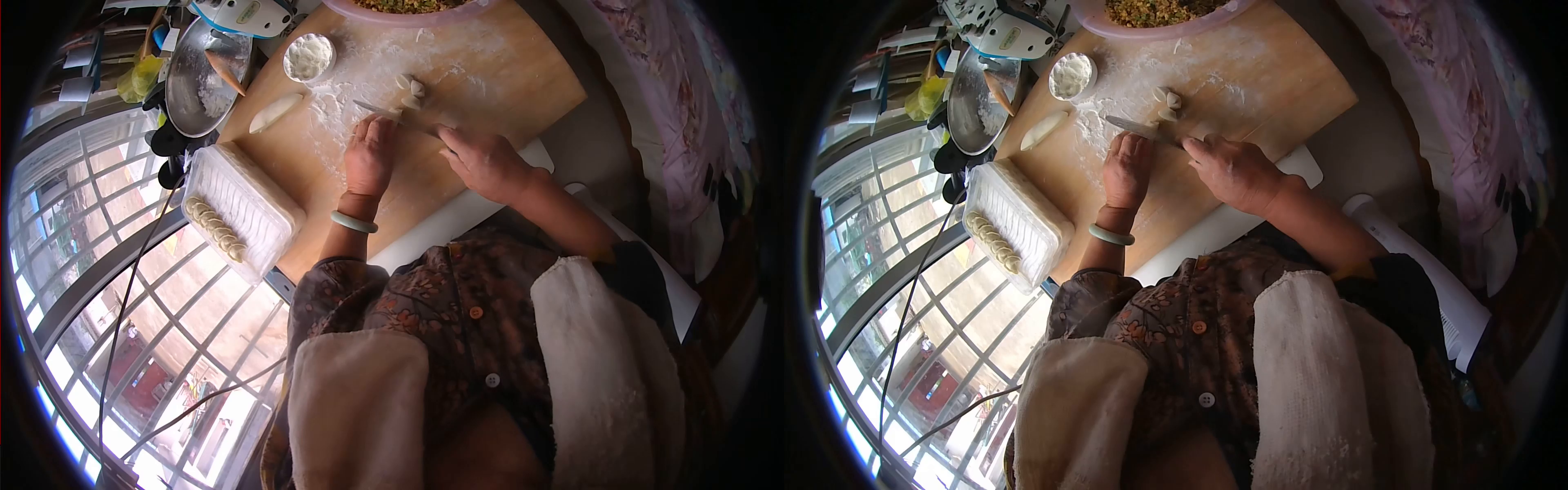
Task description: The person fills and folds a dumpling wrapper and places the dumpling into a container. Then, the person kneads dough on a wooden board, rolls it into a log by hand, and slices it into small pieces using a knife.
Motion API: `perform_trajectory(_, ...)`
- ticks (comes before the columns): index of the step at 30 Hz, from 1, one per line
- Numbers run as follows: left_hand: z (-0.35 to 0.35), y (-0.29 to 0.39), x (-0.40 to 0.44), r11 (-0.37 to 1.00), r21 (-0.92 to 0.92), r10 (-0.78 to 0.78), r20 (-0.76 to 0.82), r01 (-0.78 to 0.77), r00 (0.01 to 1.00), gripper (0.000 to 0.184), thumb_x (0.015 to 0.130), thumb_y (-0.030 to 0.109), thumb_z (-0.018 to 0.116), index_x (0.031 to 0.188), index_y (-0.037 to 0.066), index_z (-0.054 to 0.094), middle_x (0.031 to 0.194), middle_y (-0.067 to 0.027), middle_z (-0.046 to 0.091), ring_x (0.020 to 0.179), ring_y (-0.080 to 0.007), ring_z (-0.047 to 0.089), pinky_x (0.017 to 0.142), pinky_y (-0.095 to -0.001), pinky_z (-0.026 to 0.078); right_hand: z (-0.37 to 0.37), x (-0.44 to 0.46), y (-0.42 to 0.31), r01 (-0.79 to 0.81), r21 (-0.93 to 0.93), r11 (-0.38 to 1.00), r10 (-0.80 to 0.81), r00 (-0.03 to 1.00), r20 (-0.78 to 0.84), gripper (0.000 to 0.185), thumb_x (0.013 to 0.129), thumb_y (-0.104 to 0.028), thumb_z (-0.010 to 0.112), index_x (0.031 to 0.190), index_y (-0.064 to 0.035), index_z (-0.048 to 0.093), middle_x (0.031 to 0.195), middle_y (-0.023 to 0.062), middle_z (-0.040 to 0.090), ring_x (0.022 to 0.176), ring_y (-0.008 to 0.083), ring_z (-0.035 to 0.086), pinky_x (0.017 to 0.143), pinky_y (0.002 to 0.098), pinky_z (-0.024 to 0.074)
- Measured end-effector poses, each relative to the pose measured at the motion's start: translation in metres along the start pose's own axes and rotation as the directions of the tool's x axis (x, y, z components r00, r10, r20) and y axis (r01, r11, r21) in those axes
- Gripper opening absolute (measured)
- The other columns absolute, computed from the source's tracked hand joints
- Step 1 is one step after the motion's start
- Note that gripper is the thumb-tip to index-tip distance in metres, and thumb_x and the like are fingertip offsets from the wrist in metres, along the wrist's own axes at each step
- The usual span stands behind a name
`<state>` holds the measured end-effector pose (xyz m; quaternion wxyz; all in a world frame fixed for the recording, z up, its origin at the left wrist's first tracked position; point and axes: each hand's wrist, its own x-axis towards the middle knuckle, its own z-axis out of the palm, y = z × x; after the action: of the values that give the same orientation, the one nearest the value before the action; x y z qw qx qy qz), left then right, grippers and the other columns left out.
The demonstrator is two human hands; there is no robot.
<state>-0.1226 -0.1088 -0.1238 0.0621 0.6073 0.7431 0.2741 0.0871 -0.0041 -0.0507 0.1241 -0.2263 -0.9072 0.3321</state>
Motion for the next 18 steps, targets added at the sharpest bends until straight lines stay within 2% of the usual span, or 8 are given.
perform_trajectory(1,0.000,-0.001,0.000,1.000,0.023,0.004,0.034,-0.005,0.999,0.016,0.088,0.010,0.066,0.104,0.009,0.063,0.102,-0.0101,0.066,0.092,-0.0320,0.065,0.077,-0.0407,0.055,0.001,-0.002,-0.001,-0.004,-0.012,1.000,0.004,1.000,0.003,0.033,0.090,-0.011,0.060,0.121,-0.0046,0.052,0.086,0.0187,0.064,0.075,0.0371,0.066,0.065,0.0446,0.0553)
perform_trajectory(4,-0.004,0.005,0.001,0.998,-0.001,-0.061,0.060,0.061,0.996,0.031,0.086,0.009,0.062,0.117,0.010,0.065,0.109,-0.0075,0.065,0.102,-0.0304,0.061,0.084,-0.0394,0.053,0.006,-0.006,-0.004,-0.018,-0.040,0.999,0.019,1.000,0.020,0.030,0.090,-0.009,0.059,0.119,-0.0040,0.052,0.085,0.0185,0.064,0.074,0.0365,0.066,0.064,0.0441,0.0553)
perform_trajectory(10,-0.004,0.005,0.003,0.996,-0.059,-0.060,0.018,0.061,0.998,0.018,0.088,0.011,0.065,0.106,0.008,0.065,0.103,-0.0105,0.065,0.094,-0.0330,0.064,0.079,-0.0412,0.054,0.008,0.000,-0.002,-0.097,-0.073,0.993,0.107,0.981,0.162,0.029,0.093,-0.012,0.059,0.118,-0.0027,0.048,0.090,0.0184,0.063,0.082,0.0389,0.063,0.070,0.0477,0.0517)
perform_trajectory(13,-0.001,0.003,0.003,0.995,-0.066,-0.072,0.041,0.075,0.997,0.019,0.088,0.011,0.064,0.107,0.007,0.065,0.105,-0.0115,0.066,0.096,-0.0331,0.064,0.080,-0.0416,0.054,0.009,0.016,-0.007,-0.117,-0.061,0.991,0.127,0.975,0.184,0.025,0.094,-0.013,0.056,0.116,-0.0023,0.050,0.091,0.0204,0.064,0.083,0.0402,0.064,0.070,0.0486,0.0524)
perform_trajectory(15,-0.004,0.006,0.004,1.000,-0.008,-0.006,0.021,0.006,1.000,0.018,0.088,0.011,0.064,0.106,0.007,0.065,0.106,-0.0122,0.066,0.097,-0.0330,0.064,0.080,-0.0412,0.054,0.017,0.026,-0.007,-0.123,-0.088,0.989,0.138,0.970,0.198,0.022,0.093,-0.012,0.054,0.113,-0.0019,0.052,0.091,0.0227,0.066,0.083,0.0407,0.066,0.069,0.0480,0.0544)
perform_trajectory(16,-0.006,0.008,0.003,0.999,0.024,0.027,0.012,-0.027,1.000,0.018,0.088,0.011,0.065,0.106,0.006,0.065,0.106,-0.0125,0.066,0.097,-0.0330,0.064,0.080,-0.0410,0.054,0.023,0.025,-0.002,-0.106,-0.060,0.993,0.114,0.982,0.151,0.024,0.093,-0.012,0.054,0.115,-0.0024,0.052,0.092,0.0224,0.066,0.083,0.0404,0.066,0.069,0.0480,0.0544)
perform_trajectory(18,-0.002,0.008,-0.007,0.956,-0.173,-0.244,-0.025,0.236,0.969,0.015,0.090,0.012,0.066,0.103,0.006,0.067,0.102,-0.0119,0.067,0.087,-0.0293,0.066,0.074,-0.0386,0.054,0.034,0.025,0.002,-0.064,-0.003,0.998,0.064,0.996,0.055,0.026,0.093,-0.012,0.056,0.118,-0.0033,0.052,0.092,0.0219,0.066,0.083,0.0400,0.066,0.070,0.0480,0.0543)
